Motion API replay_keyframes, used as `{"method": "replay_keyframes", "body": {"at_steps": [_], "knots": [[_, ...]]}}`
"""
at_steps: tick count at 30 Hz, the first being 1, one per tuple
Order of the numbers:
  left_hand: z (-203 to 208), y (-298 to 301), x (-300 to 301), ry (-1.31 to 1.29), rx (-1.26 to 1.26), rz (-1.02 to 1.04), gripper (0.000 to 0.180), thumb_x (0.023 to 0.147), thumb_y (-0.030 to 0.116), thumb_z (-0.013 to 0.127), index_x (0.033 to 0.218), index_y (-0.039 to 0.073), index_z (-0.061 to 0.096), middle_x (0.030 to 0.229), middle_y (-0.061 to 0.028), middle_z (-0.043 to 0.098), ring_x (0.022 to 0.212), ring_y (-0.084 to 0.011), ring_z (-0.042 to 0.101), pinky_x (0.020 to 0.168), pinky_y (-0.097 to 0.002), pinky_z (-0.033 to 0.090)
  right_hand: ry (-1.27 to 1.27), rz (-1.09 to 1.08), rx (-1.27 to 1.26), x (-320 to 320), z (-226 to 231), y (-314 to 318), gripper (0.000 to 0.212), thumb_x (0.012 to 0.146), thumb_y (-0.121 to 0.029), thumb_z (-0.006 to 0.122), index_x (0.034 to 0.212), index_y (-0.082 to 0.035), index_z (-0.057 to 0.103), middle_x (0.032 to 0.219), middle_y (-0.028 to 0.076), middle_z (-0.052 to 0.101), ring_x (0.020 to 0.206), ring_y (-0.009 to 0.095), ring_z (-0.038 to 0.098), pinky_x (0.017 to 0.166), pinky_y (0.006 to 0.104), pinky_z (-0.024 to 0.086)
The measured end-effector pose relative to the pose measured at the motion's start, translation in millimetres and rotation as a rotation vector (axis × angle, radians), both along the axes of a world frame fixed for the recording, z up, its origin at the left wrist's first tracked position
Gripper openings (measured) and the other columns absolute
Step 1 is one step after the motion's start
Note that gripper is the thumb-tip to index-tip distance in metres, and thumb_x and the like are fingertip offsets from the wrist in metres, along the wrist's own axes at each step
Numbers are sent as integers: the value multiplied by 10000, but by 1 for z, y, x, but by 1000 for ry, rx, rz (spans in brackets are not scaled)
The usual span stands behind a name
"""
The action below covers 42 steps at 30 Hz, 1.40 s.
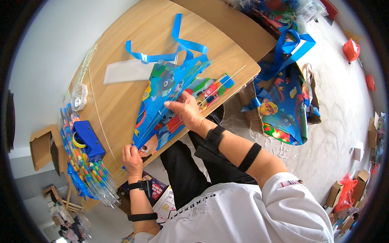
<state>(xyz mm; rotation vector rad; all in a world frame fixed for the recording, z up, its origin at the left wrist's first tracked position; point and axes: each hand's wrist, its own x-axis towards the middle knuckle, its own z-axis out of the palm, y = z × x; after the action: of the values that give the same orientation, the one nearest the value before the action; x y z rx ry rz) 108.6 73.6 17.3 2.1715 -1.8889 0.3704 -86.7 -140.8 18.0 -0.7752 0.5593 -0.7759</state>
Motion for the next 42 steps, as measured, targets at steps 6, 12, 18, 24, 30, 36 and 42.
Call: {"method": "replay_keyframes", "body": {"at_steps": [6,12,18,24,30,36,42], "knots": [[3,-2,-1,-24,1,-50,92,762,-41,579,793,-7,499,844,-152,490,796,-347,528,662,-433,472,-169,-327,521,-18,5,-52,226,879,-75,640,1087,-22,568,1065,103,666,968,231,651,870,381,527],[2,3,4,-24,31,-66,84,746,-24,573,795,-7,506,843,-162,489,802,-352,522,664,-436,472,39,-317,429,-58,10,-129,166,885,-34,598,1040,20,573,1006,163,657,874,255,643,823,380,535],[2,1,6,-41,36,-87,100,723,-15,570,798,1,505,844,-166,487,806,-358,518,658,-442,472,687,-1047,52,-133,19,-221,238,824,-80,672,1038,17,634,947,99,645,820,234,625,741,310,512],[4,-2,4,-41,37,-86,113,723,-27,576,792,3,491,857,-168,496,794,-357,523,651,-445,475,779,-594,-1025,-120,20,-147,296,732,-8,664,1018,-82,677,947,95,639,857,224,628,743,327,515],[2,-4,1,0,-16,-41,92,800,-51,553,812,-22,466,885,-179,508,811,-368,534,690,-452,482,1273,-257,-1429,-94,29,-107,317,710,-55,676,1026,-56,651,976,115,621,893,331,615,778,411,510],[-2,0,3,42,-40,3,73,832,-65,519,841,-34,454,904,-189,512,813,-382,530,712,-468,468,1163,-40,-1207,-100,24,-125,359,692,-52,695,1048,-88,669,984,126,628,904,325,619,784,396,508],[-4,0,4,67,-45,6,68,825,-71,514,847,-39,458,910,-191,512,818,-386,524,714,-472,464,1037,114,-1251,-92,9,-154,201,731,-28,657,926,-77,663,870,120,640,842,315,627,723,392,504]]}}
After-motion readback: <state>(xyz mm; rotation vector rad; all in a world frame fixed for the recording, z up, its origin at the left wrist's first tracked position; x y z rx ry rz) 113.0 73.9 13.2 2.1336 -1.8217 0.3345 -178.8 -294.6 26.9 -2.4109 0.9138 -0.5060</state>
